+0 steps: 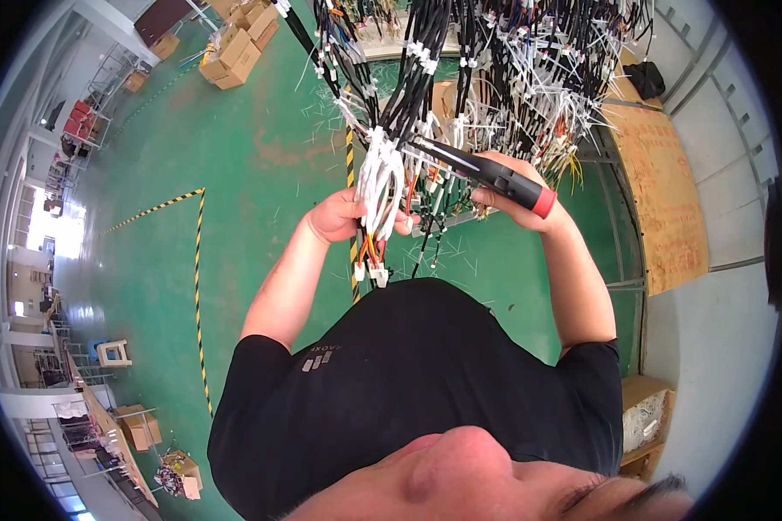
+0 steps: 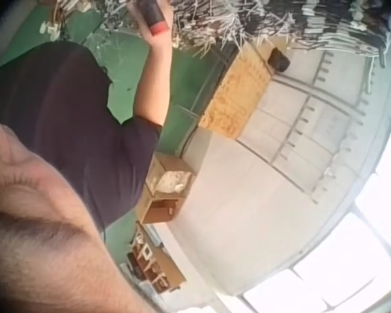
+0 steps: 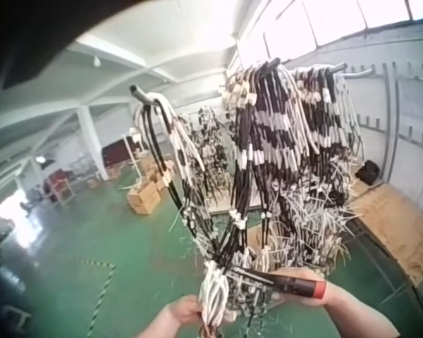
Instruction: Tighten and trim cable ties on wire harness bundles using a specialized tensioning tool.
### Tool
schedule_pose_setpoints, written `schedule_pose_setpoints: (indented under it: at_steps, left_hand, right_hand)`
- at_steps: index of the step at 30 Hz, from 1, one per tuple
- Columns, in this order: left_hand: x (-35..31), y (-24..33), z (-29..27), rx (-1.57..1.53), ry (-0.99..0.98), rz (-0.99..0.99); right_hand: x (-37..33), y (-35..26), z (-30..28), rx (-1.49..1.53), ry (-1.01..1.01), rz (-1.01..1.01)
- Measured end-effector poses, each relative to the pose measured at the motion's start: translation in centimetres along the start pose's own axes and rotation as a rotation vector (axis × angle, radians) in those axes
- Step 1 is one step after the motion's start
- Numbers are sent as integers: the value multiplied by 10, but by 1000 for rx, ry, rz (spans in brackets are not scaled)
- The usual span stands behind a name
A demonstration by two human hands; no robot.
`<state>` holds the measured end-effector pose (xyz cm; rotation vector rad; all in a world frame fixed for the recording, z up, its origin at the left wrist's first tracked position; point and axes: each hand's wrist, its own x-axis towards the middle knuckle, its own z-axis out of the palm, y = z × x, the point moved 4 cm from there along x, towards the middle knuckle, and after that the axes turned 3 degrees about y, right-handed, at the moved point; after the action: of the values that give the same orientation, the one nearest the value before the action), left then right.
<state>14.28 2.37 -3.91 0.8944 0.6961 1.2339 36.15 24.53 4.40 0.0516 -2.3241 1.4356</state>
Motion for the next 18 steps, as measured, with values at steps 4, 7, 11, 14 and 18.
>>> schedule_pose_setpoints:
  at_steps: [4,7,11,14,18]
  left_hand:
    - [2,1,8,109,213,-40]
    - [5,1,12,189,296,-44]
    - [11,2,19,291,222,-11]
    - [12,0,22,175,254,-28]
    - [7,-13,14,115,326,5]
  right_hand:
    - [-7,-8,-2,-270,293,-92]
    - [-29,-9,3,-487,582,-146]
    - [-19,-43,17,-1014,475,-430]
    - [-10,-35,23,-1040,410,-215]
    - [-18,-27,13,-485,458,-117]
